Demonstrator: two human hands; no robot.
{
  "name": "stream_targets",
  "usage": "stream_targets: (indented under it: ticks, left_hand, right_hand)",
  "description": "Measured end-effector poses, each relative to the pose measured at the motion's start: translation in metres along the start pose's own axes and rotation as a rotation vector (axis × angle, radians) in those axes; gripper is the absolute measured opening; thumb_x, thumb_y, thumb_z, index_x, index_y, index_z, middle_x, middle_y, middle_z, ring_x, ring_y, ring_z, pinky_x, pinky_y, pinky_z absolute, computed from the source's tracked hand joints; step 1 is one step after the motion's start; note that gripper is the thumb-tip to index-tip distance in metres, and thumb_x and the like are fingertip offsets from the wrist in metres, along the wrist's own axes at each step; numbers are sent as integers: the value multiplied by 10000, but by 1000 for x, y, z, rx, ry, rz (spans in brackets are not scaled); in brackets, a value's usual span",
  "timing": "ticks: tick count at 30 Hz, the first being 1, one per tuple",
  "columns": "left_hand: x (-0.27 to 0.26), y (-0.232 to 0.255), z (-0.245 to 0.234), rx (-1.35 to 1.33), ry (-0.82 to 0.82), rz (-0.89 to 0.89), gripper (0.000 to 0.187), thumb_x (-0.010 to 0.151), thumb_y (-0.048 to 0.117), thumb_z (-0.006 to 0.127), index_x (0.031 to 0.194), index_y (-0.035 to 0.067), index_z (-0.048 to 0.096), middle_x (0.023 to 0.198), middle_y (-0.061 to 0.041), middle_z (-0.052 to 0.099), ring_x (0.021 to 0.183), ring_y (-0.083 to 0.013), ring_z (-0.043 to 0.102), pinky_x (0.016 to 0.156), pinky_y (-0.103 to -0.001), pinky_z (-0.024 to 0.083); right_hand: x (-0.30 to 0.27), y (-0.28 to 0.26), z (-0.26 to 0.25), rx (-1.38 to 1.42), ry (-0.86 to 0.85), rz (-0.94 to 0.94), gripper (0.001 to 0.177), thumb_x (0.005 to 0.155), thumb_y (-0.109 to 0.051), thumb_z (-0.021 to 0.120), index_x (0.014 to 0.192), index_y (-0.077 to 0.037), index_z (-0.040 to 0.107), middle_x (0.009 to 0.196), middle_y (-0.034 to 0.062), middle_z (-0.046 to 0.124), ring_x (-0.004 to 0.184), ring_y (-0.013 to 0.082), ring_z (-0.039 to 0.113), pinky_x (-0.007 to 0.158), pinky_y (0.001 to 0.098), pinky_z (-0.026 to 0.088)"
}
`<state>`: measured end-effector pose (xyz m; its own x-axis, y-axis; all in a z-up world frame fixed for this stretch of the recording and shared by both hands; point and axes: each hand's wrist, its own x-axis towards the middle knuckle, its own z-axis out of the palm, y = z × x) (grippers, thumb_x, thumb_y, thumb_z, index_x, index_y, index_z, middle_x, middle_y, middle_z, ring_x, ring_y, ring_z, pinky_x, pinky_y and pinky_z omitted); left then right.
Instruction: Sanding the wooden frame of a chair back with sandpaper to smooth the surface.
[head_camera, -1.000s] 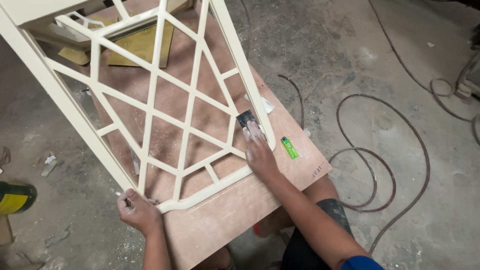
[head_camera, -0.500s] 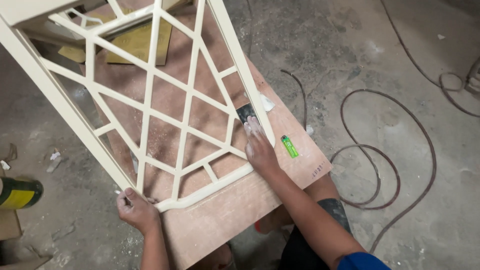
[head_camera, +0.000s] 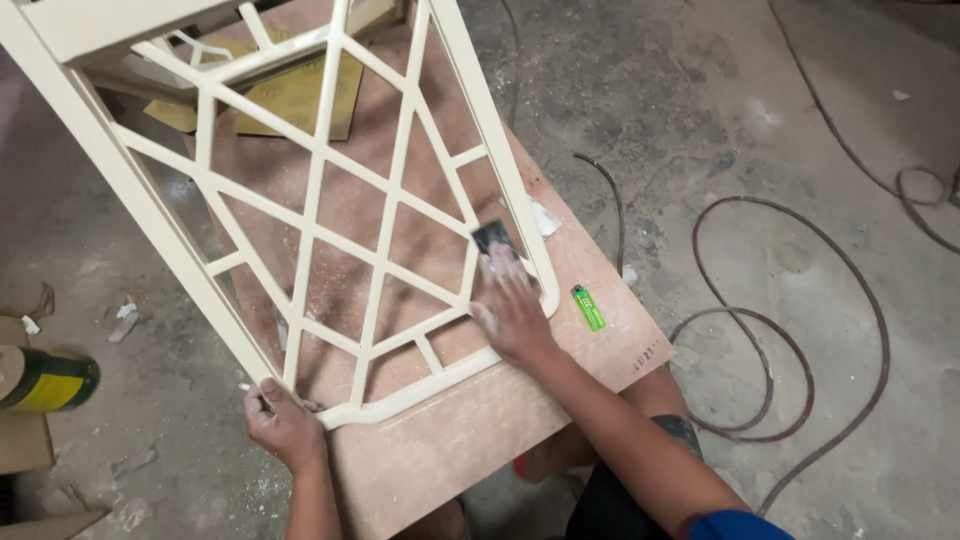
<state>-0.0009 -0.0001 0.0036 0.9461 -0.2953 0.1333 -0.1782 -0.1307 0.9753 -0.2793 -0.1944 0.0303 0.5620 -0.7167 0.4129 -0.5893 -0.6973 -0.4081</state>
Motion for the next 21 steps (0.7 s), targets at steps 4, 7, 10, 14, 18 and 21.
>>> stream_targets:
  ticks: [4, 7, 10, 14, 18, 21]
  left_hand:
    - [4, -4, 0, -19, 5, 21, 344, 1151, 401, 531, 1116, 59, 538, 581, -75, 507, 432, -156, 526, 419, -324, 472]
    - [-1, 6, -3, 16, -21, -44, 370, 1150, 423, 513, 1174, 55, 549, 616, -67, 529, 450, -153, 539, 421, -327, 495]
    - [0, -2, -2, 21, -28, -27, 401, 1139, 465, 505, 1139, 67, 550, 593, -64, 516, 450, -147, 539, 432, -321, 486]
    - [-1, 0, -4, -6, -38, -31, 421, 1130, 473, 503, 1199, 60, 549, 595, -73, 514, 449, -149, 525, 435, -322, 488]
    - [5, -3, -3, -43, -34, -25, 355, 1152, 398, 519, 1185, 46, 541, 622, -77, 517, 438, -153, 521, 420, -322, 488]
    - [1, 4, -1, -19, -48, -33, 354, 1153, 415, 508, 1098, 66, 532, 630, -49, 500, 451, -136, 517, 429, -309, 482]
  right_hand:
    - [13, -9, -19, 60, -40, -64, 916, 1000, -509, 599, 1606, 15, 155, 1686, 270, 161, 1591, 379, 136, 1302, 481, 148]
    - [-19, 5, -27, 34, -72, -15, 937, 1007, -611, 490, 1640, -59, 76, 1717, 220, 68, 1601, 370, 81, 1291, 487, 156]
    - [-1, -8, -22, 21, -81, -10, 1008, 969, -663, 498, 1627, -32, 68, 1709, 240, 65, 1595, 392, 58, 1293, 535, 75]
    - [22, -28, -29, 63, -89, -54, 1029, 967, -656, 530, 1626, -21, 61, 1710, 241, 76, 1601, 367, 60, 1297, 531, 107]
    - [-1, -10, -29, -13, -127, 17, 1056, 950, -698, 489, 1616, 10, 76, 1707, 228, 72, 1590, 361, 69, 1290, 500, 114]
    - [11, -18, -28, 31, -93, 12, 1053, 944, -684, 525, 1622, -14, 79, 1711, 229, 69, 1595, 377, 58, 1289, 528, 99]
